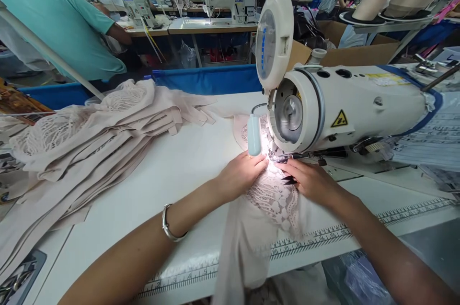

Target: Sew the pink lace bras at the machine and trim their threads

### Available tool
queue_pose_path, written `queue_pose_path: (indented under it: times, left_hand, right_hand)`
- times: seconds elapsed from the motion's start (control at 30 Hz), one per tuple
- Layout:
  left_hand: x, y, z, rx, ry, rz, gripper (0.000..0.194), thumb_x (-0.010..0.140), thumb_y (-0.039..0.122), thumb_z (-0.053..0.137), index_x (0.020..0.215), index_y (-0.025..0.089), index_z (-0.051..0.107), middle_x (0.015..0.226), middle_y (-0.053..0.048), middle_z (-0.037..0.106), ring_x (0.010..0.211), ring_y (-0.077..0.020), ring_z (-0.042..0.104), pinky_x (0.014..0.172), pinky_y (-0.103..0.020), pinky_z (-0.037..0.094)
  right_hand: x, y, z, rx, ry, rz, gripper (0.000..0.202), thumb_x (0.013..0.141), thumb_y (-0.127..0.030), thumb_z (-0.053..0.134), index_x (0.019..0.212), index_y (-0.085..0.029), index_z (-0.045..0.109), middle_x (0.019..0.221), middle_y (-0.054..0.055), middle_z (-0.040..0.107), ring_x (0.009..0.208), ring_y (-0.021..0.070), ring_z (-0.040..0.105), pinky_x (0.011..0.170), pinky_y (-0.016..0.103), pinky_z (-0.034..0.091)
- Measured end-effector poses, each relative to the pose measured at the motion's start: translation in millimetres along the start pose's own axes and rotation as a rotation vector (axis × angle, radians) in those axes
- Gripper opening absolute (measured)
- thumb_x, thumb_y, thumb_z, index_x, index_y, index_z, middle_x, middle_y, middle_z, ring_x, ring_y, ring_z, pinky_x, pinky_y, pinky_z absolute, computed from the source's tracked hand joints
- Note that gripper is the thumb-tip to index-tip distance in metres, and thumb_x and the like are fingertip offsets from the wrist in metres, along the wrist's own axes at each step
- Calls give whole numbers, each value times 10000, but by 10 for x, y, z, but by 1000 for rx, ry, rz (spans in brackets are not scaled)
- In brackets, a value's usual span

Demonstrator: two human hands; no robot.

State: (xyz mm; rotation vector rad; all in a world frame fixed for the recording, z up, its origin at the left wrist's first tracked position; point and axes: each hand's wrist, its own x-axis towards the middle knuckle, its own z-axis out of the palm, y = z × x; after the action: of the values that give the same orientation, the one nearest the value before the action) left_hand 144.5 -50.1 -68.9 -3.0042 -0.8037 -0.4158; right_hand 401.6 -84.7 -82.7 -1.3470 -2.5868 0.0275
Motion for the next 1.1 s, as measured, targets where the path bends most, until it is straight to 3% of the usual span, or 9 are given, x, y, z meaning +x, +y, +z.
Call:
queue_pose_path:
  times: [0.17, 0.33, 0.43, 0.6, 0.73, 0.9, 1.1]
  left_hand:
    - [77, 275, -48, -1, 15, -155, 329, 910, -52, 341, 1072, 92, 589, 1129, -170, 665, 1031, -264, 636, 813, -395, 521]
    - [24, 542, 32, -260, 63, -184, 180, 960, 171, 508, 1128, 119, 546, 1091, -138, 621, 953, -248, 588, 789, -395, 543]
    - [-45, 461, 47, -280, 47, -123, 96, 948, 172, 529, 1028, 142, 571, 1126, -150, 614, 1035, -285, 578, 825, -427, 543]
    - [-82, 317, 89, -336, 83, -32, 200, 982, 152, 466, 1157, 144, 561, 1292, -162, 606, 1284, -328, 504, 1071, -544, 429]
    - [-45, 290, 88, -358, 75, -13, 276, 1004, 217, 476, 1250, 115, 550, 1184, -151, 644, 1131, -289, 566, 989, -475, 476]
    - [5, 130, 27, -324, 37, 24, 257, 1024, 238, 429, 1023, 138, 666, 978, -112, 628, 916, -223, 561, 835, -365, 482]
    - [42, -24, 62, -308, 42, -10, 329, 1054, 295, 382, 1008, 153, 675, 1001, -100, 621, 851, -192, 559, 796, -328, 463]
  right_hand:
    - [20, -34, 24, 35, 34, 6, 593, 763, 4, 422, 1249, -245, 654, 1004, 55, 704, 840, 189, 670, 663, 256, 528]
    - [22, -59, -53, 72, 104, -36, 581, 745, 28, 414, 1194, -216, 690, 912, 48, 689, 770, 168, 659, 618, 230, 533]
    - [15, -52, -98, 79, 163, -100, 589, 715, 65, 388, 1125, -217, 704, 908, 43, 694, 750, 162, 661, 599, 230, 530]
    - [32, -35, -85, 99, 262, -249, 480, 723, 86, 391, 970, -216, 671, 1107, 52, 731, 987, 208, 673, 741, 300, 558]
    - [42, -38, -84, 87, 331, -340, 490, 702, 103, 377, 954, -216, 651, 1027, 33, 760, 987, 209, 660, 800, 342, 521]
    - [39, -21, -62, 91, 311, -326, 553, 680, 114, 376, 1019, -216, 663, 1064, 26, 763, 983, 206, 658, 806, 345, 516]
    - [37, -3, -4, 90, 266, -279, 639, 696, 101, 384, 1158, -232, 674, 1176, 23, 741, 1080, 223, 645, 888, 390, 519]
